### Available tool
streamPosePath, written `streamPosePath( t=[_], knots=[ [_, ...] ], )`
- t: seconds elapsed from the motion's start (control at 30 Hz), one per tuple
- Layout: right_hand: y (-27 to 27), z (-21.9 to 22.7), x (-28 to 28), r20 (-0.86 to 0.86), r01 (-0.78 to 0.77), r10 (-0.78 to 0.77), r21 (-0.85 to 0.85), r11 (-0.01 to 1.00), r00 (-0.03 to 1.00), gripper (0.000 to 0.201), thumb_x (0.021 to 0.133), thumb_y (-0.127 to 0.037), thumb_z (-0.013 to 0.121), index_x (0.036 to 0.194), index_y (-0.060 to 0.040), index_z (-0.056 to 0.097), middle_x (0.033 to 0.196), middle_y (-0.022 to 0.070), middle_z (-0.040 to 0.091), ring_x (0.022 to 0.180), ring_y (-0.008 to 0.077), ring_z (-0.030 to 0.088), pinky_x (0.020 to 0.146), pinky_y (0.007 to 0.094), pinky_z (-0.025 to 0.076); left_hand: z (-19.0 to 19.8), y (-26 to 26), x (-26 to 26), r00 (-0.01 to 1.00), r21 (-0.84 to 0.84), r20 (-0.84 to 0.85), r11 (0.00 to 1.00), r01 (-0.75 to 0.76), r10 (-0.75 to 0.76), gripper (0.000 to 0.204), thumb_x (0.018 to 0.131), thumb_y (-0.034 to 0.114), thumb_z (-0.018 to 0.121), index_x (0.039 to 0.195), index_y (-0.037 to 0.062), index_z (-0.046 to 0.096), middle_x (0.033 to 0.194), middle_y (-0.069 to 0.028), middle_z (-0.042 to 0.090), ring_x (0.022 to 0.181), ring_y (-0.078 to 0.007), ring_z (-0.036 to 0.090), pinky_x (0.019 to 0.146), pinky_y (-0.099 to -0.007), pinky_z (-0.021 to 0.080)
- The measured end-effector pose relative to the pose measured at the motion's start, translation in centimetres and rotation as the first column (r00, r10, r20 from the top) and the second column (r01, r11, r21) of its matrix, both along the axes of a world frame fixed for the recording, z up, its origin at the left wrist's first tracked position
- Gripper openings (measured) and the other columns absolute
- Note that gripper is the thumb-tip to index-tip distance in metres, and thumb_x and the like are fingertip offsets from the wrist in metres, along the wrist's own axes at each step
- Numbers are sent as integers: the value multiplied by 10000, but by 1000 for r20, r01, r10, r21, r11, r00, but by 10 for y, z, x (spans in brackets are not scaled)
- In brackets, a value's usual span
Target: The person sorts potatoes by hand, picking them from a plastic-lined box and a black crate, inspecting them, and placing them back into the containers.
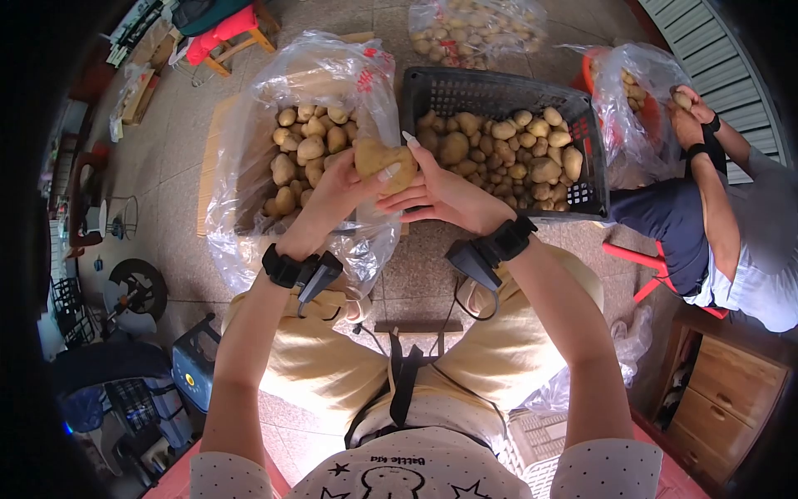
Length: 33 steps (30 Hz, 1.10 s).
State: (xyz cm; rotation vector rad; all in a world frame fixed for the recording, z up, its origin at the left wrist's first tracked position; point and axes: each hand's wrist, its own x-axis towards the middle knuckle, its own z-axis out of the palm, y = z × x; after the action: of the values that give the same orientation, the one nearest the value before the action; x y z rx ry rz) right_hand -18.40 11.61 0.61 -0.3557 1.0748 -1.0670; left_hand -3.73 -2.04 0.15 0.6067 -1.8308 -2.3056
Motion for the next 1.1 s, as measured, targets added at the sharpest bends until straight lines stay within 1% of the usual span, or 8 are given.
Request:
streamPosePath(
  t=[0.13,0.2,0.4,0.63,0.87,0.97,1.07,1.1],
  knots=[
    [-2,7,0,-84,-93,109,174,980,990,894,922,-674,150,1148,79,576,1094,191,637,1051,237,608,956,335,461,4,0,3,980,-45,199,999,21,-12,615,846,409,673,1260,4,466,1172,-87,573,1020,-120,561,854,-255,447],
    [0,11,1,-191,-82,115,174,981,975,878,928,-665,152,1126,66,596,1069,172,649,1025,219,618,941,318,466,5,-2,4,923,15,384,1000,-18,11,569,897,492,542,1272,70,471,1172,-21,553,1062,-108,510,952,-285,364],
    [2,9,-5,-422,55,-12,89,995,906,806,941,-623,169,1052,9,658,986,125,678,914,191,641,864,292,499,-31,-38,9,889,338,441,896,-288,120,602,888,523,517,1335,132,416,1214,-17,522,1144,-141,466,1000,-322,308],
    [4,5,-10,-430,60,-36,42,997,902,760,939,-621,216,1056,-16,660,979,110,678,923,181,637,860,285,493,-66,-79,24,887,275,364,876,-395,285,584,938,479,453,1394,139,323,1367,-44,456,1237,-183,415,1045,-343,289],
    [3,4,-10,-445,48,-23,44,998,895,680,964,-562,270,1064,-4,645,1003,116,673,946,172,634,890,279,478,-57,-60,16,929,185,324,951,-246,178,462,954,417,443,1307,118,441,1333,-38,486,1181,-171,466,996,-330,362],
    [1,2,-10,-444,76,-43,58,995,895,585,972,-494,334,1057,-10,651,988,105,677,937,158,632,884,268,479,-52,-52,4,891,133,424,961,-242,166,367,968,358,433,1254,136,494,1282,-35,523,1172,-150,478,976,-315,384],
    [3,-10,-13,-452,88,-71,17,996,889,489,972,-440,388,1027,-36,658,938,70,680,867,134,627,791,256,487,-48,-42,4,895,9,437,994,-107,93,320,962,294,464,1216,110,530,1193,-51,577,1078,-147,542,916,-288,427],
    [4,-11,-13,-464,76,-82,-32,997,882,452,969,-411,412,1017,-35,657,929,66,680,852,126,625,772,249,488,-49,-38,7,942,-272,327,962,19,74,310,952,275,486,1188,83,546,1144,-64,598,1017,-154,567,882,-275,442]
  ],
)
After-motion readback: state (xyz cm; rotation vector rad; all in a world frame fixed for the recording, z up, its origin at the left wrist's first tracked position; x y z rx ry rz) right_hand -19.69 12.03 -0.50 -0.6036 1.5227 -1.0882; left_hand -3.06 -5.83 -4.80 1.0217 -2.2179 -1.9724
